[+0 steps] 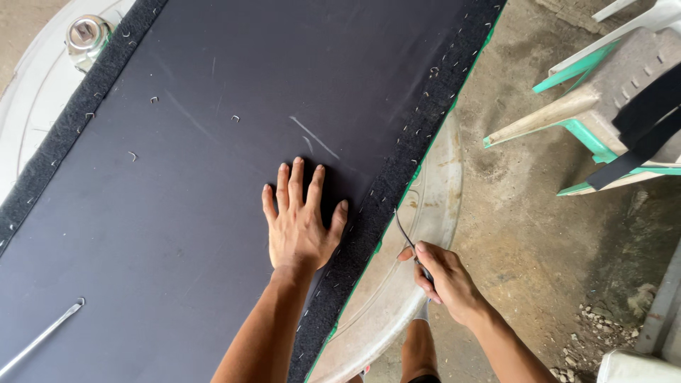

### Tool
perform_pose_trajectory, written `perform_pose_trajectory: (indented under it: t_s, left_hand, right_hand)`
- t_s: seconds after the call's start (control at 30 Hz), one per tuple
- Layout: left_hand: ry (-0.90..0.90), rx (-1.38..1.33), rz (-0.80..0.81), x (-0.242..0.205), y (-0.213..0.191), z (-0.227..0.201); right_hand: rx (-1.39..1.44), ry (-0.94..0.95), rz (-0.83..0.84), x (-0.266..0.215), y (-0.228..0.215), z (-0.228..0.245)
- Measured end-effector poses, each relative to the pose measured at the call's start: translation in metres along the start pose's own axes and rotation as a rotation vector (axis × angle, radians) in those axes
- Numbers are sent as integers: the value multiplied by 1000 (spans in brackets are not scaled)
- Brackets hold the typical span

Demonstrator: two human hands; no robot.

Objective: The person uses a metal staple remover to pull out staples along the edge of a black fabric-covered board. The person works methodically along one side, removing staples one by one while holding the board steady with the other hand.

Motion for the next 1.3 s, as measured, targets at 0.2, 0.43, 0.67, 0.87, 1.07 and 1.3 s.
perform_pose_trajectory:
  t_s: [0.2,0.43,0.67,0.87,1.07,1.3]
  left_hand:
    - [12,2,-19,1,1,0]
    - [-8,20,-3,1,3,0]
    - [-8,23,1,1,2,-2]
    - [0,19,-4,1,2,1]
    - [2,27,-3,1,2,1]
    - [4,28,-2,1,4,2]
  right_hand:
    - [-845,-659,-565,-7,7,10]
    - [116,174,120,-15,-1,48]
    - [-811,-66,-168,-44,26,67]
    - [-843,-3,-281,-54,13,63]
    - [-863,-124,-302,-50,21,74]
    - [-917,13,-265,-54,25,83]
Point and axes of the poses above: each hand's wrist, its own x-axis towards the middle knuckle, its own y-axis out of the palm, z = x × y, the point moved 2 cm from there along x, towards the middle knuckle, and after that the axes turned 1 degree about -z, right-handed, at the moved point
